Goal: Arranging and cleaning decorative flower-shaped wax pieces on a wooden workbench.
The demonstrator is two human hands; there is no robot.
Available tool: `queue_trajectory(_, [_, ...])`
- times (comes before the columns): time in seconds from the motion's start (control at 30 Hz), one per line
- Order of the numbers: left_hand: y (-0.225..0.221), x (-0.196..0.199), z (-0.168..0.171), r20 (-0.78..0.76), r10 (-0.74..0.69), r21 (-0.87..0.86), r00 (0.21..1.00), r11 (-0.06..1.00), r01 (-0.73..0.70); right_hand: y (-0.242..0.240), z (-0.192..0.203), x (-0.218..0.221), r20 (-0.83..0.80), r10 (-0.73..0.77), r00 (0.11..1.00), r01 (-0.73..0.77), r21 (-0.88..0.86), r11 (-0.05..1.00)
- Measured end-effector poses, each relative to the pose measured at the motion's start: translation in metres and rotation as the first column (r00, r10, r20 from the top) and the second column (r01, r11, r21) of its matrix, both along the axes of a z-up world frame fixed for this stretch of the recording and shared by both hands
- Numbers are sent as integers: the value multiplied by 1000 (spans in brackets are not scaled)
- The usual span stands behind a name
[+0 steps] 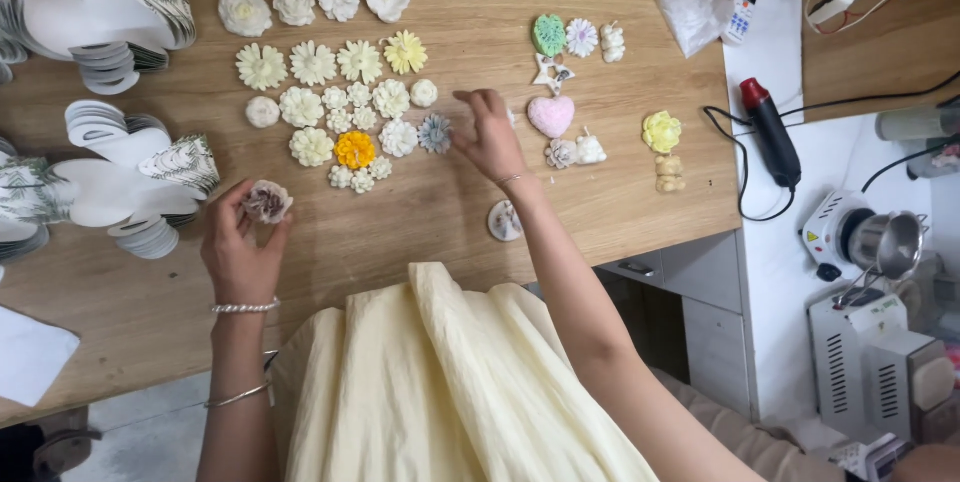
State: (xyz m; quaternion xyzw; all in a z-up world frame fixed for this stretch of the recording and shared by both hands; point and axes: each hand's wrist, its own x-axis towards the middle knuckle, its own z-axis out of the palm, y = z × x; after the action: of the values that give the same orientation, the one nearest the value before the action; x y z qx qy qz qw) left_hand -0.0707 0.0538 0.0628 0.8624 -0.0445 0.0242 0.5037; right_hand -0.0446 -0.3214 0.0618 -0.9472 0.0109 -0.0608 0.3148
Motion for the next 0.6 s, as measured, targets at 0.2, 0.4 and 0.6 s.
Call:
queue_trajectory(0.2, [3, -52, 15, -3, 167, -47, 986, 985, -167, -162, 1, 37, 252, -260, 932, 298, -129, 946])
queue_trajectory(0.4, [-23, -108, 28, -65, 294, 21, 954, 956, -293, -256, -28, 69, -92, -78, 993, 27, -463, 886])
queue_trajectory(0.6, [-48, -147, 25, -110, 342, 8, 933, 939, -343, -253, -36, 80, -283, -117, 952, -41, -495, 868])
